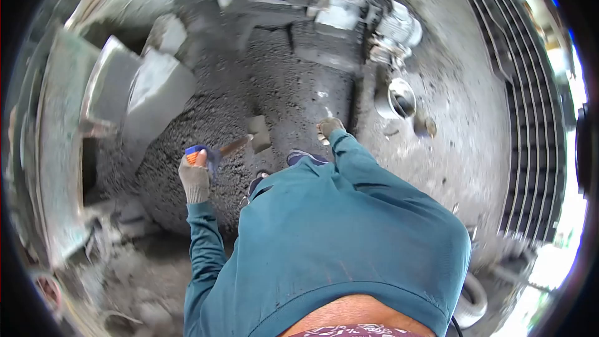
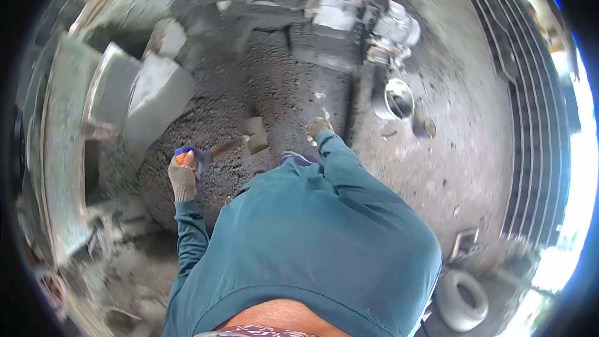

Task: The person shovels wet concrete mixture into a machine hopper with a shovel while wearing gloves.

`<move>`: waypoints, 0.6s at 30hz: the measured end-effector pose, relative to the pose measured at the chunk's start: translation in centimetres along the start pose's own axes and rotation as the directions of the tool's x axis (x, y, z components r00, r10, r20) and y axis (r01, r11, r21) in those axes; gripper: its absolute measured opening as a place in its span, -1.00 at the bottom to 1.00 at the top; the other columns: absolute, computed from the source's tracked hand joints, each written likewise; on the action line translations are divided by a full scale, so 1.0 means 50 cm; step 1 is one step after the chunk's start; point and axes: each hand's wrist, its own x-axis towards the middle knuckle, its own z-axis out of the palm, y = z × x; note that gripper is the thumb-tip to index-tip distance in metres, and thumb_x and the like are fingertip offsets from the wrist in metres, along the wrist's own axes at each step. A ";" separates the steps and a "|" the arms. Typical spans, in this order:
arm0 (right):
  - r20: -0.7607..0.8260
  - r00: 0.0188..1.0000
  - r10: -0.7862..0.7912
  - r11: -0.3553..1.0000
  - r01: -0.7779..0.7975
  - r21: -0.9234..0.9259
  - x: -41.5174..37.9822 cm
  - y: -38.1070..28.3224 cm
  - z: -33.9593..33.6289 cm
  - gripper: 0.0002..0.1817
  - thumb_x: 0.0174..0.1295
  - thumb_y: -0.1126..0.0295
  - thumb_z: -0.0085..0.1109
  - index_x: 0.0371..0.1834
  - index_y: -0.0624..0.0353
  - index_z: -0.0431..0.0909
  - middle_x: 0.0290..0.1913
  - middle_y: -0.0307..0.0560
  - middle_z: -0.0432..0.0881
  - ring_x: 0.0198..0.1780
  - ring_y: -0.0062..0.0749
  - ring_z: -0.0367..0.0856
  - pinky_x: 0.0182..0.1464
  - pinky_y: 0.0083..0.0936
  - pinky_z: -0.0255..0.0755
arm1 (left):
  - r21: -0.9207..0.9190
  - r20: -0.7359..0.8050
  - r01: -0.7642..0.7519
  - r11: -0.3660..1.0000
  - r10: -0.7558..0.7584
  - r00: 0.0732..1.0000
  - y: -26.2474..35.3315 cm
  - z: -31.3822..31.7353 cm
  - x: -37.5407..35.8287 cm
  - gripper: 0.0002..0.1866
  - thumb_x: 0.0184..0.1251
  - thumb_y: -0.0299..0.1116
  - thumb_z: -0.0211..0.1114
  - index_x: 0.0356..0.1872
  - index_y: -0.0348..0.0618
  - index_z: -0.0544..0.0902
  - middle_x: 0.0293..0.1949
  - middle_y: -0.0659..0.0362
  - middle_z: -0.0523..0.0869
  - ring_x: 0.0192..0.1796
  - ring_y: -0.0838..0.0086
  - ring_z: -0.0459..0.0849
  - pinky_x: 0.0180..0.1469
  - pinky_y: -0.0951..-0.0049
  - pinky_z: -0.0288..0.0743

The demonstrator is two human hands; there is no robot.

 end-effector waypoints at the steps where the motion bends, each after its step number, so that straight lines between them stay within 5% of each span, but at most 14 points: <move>1: -0.040 0.999 0.020 1.000 -0.020 0.007 -0.020 0.005 0.002 -0.79 0.24 0.23 0.21 -0.11 -0.08 0.71 -0.22 -0.19 0.79 -0.20 -0.27 0.75 -0.25 -0.18 0.66 | -0.009 0.005 0.035 0.999 -0.035 0.999 0.012 0.001 0.006 -0.84 0.34 -0.31 0.33 -0.23 -0.19 0.66 -0.54 0.29 0.58 -0.59 0.63 0.48 -0.57 0.57 0.37; 3: -0.071 0.997 0.015 0.998 -0.019 -0.061 -0.036 0.042 -0.003 -0.77 0.24 0.24 0.19 -0.10 -0.05 0.72 -0.20 -0.15 0.79 -0.19 -0.23 0.76 -0.27 -0.15 0.66 | -0.031 0.015 0.064 0.997 -0.063 0.998 0.024 0.006 0.030 -0.86 0.35 -0.32 0.31 -0.28 -0.17 0.62 -0.57 0.31 0.53 -0.64 0.66 0.43 -0.64 0.60 0.30; 4: -0.020 0.998 -0.065 0.955 0.056 -0.292 -0.040 0.083 -0.016 -0.76 0.27 0.26 0.14 -0.09 -0.03 0.72 -0.19 -0.12 0.79 -0.19 -0.20 0.77 -0.27 -0.13 0.67 | -0.046 0.024 0.058 0.997 -0.057 0.998 0.023 0.009 0.043 -0.86 0.35 -0.33 0.31 -0.31 -0.15 0.60 -0.58 0.32 0.51 -0.66 0.66 0.41 -0.67 0.60 0.28; 5: 0.137 0.967 -0.213 0.583 0.238 -0.776 -0.021 0.127 -0.027 -0.75 0.29 0.27 0.09 -0.08 -0.01 0.72 -0.17 -0.08 0.78 -0.18 -0.17 0.78 -0.27 -0.12 0.67 | -0.062 0.025 0.054 0.997 -0.053 0.998 0.025 0.012 0.053 -0.86 0.35 -0.33 0.30 -0.34 -0.14 0.57 -0.60 0.33 0.49 -0.69 0.66 0.39 -0.70 0.60 0.26; 6: 0.277 0.935 -0.219 0.128 0.309 -0.942 -0.023 0.167 -0.029 -0.73 0.32 0.28 0.03 -0.07 0.01 0.73 -0.16 -0.05 0.78 -0.18 -0.14 0.78 -0.27 -0.11 0.67 | -0.081 0.041 0.058 0.995 -0.055 0.998 0.045 0.021 0.053 -0.83 0.36 -0.35 0.29 -0.41 -0.11 0.53 -0.60 0.33 0.48 -0.69 0.66 0.40 -0.69 0.58 0.27; 7: 0.301 0.938 -0.171 -0.007 0.304 -0.953 -0.034 0.211 -0.033 -0.70 0.35 0.30 -0.02 -0.06 0.03 0.73 -0.14 -0.02 0.78 -0.18 -0.11 0.79 -0.27 -0.10 0.68 | -0.074 0.072 0.041 0.996 -0.036 0.997 0.055 0.029 0.069 -0.83 0.36 -0.35 0.29 -0.42 -0.11 0.53 -0.61 0.33 0.48 -0.69 0.66 0.39 -0.69 0.58 0.27; 9: 0.153 0.968 -0.197 0.194 0.192 -0.962 -0.037 0.341 -0.039 -0.65 0.31 0.21 0.02 0.02 0.00 0.73 0.06 -0.01 0.72 0.10 -0.12 0.71 0.01 -0.12 0.64 | -0.068 0.123 0.012 0.998 -0.003 0.992 0.062 0.041 0.092 -0.83 0.36 -0.36 0.28 -0.42 -0.11 0.52 -0.62 0.33 0.48 -0.70 0.66 0.39 -0.70 0.57 0.27; 11: 0.018 1.000 0.014 0.553 0.007 -0.833 0.027 0.520 -0.029 -0.60 0.38 0.16 -0.11 0.00 0.09 0.70 0.06 -0.02 0.73 -0.03 -0.17 0.77 -0.15 -0.14 0.67 | -0.046 0.168 -0.020 0.999 0.028 0.985 0.075 0.054 0.109 -0.81 0.37 -0.36 0.27 -0.45 -0.11 0.50 -0.65 0.34 0.46 -0.71 0.65 0.38 -0.70 0.56 0.27; 14: -0.201 0.971 0.129 0.766 -0.226 -0.601 -0.019 0.574 -0.008 -0.48 0.40 0.04 -0.18 0.08 0.14 0.65 0.19 0.13 0.60 0.19 0.03 0.57 0.14 -0.11 0.48 | -0.076 0.169 0.002 0.997 0.011 0.985 0.085 0.094 0.102 -0.80 0.36 -0.35 0.28 -0.46 -0.11 0.50 -0.65 0.33 0.47 -0.71 0.64 0.39 -0.70 0.56 0.28; 16: -0.152 0.982 0.112 0.678 -0.188 -0.711 -0.043 0.547 -0.013 -0.52 0.38 0.06 -0.13 0.05 0.12 0.68 0.15 0.10 0.63 0.17 -0.01 0.61 0.15 -0.11 0.50 | -0.095 0.172 -0.001 0.995 0.017 0.985 0.091 0.118 0.078 -0.80 0.35 -0.33 0.28 -0.44 -0.11 0.50 -0.64 0.32 0.48 -0.70 0.64 0.40 -0.69 0.56 0.28; 18: -0.013 1.000 0.026 0.446 -0.023 -0.895 -0.052 0.481 -0.030 -0.56 0.36 0.08 -0.07 0.01 0.10 0.70 0.11 0.07 0.67 0.14 -0.04 0.64 0.16 -0.10 0.51 | -0.084 0.178 -0.029 0.996 0.044 0.983 0.083 0.142 0.056 -0.80 0.33 -0.30 0.30 -0.42 -0.12 0.50 -0.61 0.31 0.49 -0.68 0.65 0.41 -0.67 0.57 0.28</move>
